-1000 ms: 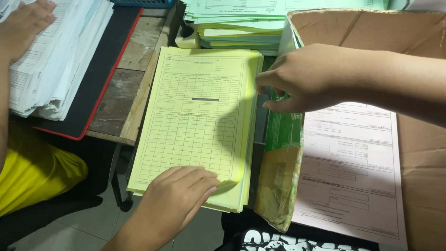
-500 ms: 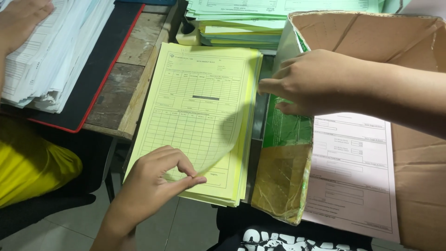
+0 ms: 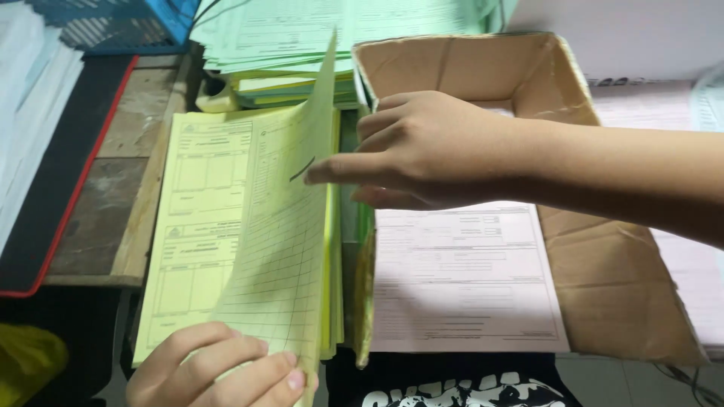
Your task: Sorting and placing printed paper forms into a cardboard box.
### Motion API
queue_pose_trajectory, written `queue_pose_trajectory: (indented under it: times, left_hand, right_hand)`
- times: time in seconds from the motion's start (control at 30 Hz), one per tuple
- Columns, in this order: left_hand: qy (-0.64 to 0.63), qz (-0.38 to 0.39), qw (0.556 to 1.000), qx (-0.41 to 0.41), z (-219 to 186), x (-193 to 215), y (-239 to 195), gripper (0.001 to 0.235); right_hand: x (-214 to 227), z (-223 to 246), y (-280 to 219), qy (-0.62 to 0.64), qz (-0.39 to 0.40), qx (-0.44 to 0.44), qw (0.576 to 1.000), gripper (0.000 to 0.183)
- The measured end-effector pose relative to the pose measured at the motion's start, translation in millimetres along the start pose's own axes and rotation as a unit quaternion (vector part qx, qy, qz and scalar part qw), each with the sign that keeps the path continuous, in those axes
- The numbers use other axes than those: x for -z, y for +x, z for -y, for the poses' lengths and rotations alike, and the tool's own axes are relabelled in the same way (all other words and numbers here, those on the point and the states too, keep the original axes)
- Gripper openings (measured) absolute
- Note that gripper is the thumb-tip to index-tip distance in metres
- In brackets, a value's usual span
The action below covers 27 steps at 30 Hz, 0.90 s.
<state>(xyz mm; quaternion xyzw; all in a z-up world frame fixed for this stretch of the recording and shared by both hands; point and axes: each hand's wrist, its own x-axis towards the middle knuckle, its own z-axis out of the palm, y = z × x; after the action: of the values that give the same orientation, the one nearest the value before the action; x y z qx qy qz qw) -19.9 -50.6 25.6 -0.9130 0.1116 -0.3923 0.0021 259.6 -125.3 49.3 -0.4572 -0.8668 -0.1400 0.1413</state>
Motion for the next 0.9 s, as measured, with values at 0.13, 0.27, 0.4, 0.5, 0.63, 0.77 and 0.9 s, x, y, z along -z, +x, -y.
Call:
queue_pose_trajectory:
  times: [0.13, 0.27, 0.4, 0.5, 0.63, 0.77, 0.9]
  left_hand:
    - [0.042, 0.098, 0.992, -0.070, -11.4, -1.3, 20.3, 0.013]
    - [0.100, 0.159, 0.978, -0.091, -15.0, 1.1, 50.2, 0.019]
    - [0.031, 0.100, 0.983, -0.149, 9.4, -10.7, 75.6, 0.013]
    - [0.007, 0.130, 0.982, -0.137, 8.4, -16.1, 96.6, 0.022]
    - [0.028, 0.115, 0.973, -0.196, -2.6, -39.0, 114.1, 0.009]
    - [-0.012, 0.138, 0.969, -0.206, -20.7, -60.7, 122.1, 0.015]
    - [-0.029, 0.178, 0.961, -0.209, -37.4, -81.5, 113.8, 0.030]
  right_hand:
    - [18.1, 9.7, -17.4, -0.013, -0.071, 0.033, 0.997, 0.014]
    - [36.3, 18.3, -47.8, -0.033, -0.118, 0.026, 0.992, 0.014]
    - [56.3, 30.5, -90.7, -0.046, -0.140, -0.020, 0.989, 0.011]
    - [54.9, 32.0, -119.3, -0.072, -0.152, -0.061, 0.984, 0.012]
    - [36.2, 25.6, -152.3, -0.002, -0.164, -0.133, 0.978, 0.013]
    - [34.4, 15.7, -168.6, 0.135, -0.124, -0.227, 0.956, 0.025]
    - [33.7, 17.6, -169.4, 0.132, -0.100, -0.239, 0.957, 0.028]
